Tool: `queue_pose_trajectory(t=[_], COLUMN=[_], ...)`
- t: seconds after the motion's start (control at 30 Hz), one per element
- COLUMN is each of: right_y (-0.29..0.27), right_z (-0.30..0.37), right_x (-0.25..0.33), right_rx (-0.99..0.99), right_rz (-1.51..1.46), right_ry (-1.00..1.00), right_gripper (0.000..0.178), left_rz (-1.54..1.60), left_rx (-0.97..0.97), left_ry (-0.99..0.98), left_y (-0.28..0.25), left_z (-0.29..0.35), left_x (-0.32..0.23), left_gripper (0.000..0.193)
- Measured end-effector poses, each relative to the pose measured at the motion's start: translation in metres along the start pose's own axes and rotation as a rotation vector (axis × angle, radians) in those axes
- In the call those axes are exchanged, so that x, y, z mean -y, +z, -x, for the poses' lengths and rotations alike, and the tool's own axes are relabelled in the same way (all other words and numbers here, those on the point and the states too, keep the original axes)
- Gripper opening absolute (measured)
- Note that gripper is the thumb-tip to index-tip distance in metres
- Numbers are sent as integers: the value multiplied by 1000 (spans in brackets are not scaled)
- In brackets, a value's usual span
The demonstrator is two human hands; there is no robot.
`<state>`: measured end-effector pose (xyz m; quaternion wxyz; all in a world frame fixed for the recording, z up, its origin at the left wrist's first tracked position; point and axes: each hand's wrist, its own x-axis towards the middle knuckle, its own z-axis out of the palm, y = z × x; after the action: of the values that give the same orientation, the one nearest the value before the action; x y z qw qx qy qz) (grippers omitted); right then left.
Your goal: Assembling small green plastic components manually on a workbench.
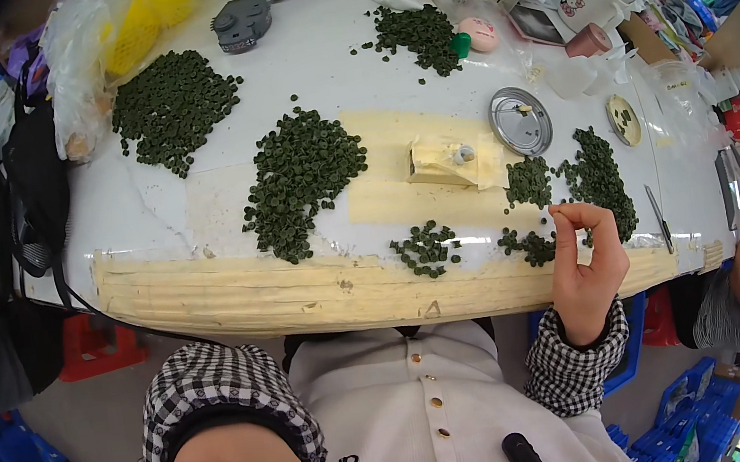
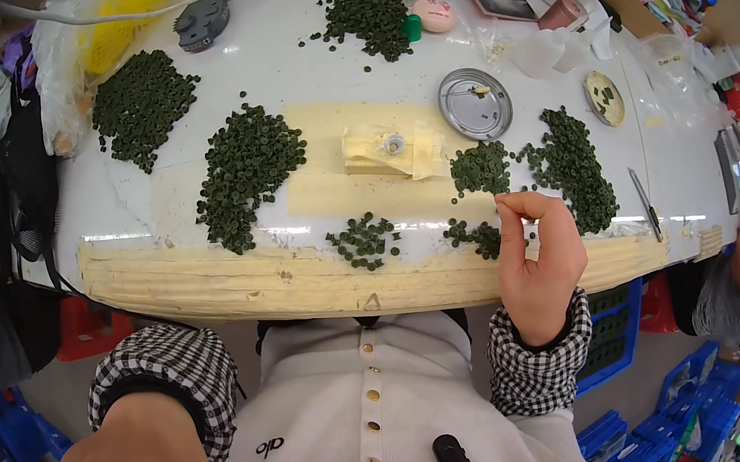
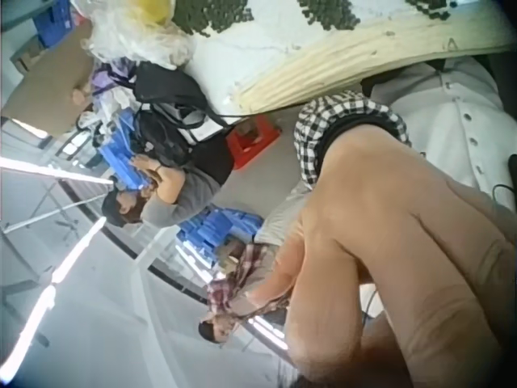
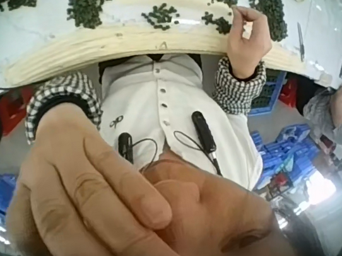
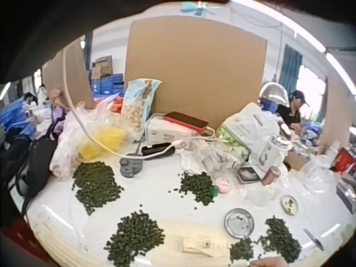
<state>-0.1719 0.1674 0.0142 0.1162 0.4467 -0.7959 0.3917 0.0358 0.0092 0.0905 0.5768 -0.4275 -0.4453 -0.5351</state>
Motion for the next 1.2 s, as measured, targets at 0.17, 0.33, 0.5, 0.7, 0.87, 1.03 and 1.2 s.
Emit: queue_pose_trajectory(t=[0.17,0.33,0.5,0.7,0.87,1.03,1.2], right_y=[-1,0,4,5,6,9,14], right_z=[3,3,0,2,2,3,7], right_x=[-4,-6,-2,-1,3,5,9], right_rx=[-36,-107,-101,-74,-66,-39,94], right_rz=[-7,-14,-43,-36,-42,-77,-478], right_ry=[23,17,-22,-17,-27,-14,254], right_gripper=[11,13,15,16,17,17,10], left_rz=[-11,-32,386,-1390,-1582,-1652,-1665], left_rx=[26,72,17,406,417,521,530], left_ry=[78,208,-348,-956,-993,-993,-981], left_y=[-7,-20,-43,-55,-62,-63,-63], left_z=[-5,-13,-5,46,69,70,70], left_x=[5,16,-23,1,11,15,15], left_gripper=[18,21,29,22,14,13,14])
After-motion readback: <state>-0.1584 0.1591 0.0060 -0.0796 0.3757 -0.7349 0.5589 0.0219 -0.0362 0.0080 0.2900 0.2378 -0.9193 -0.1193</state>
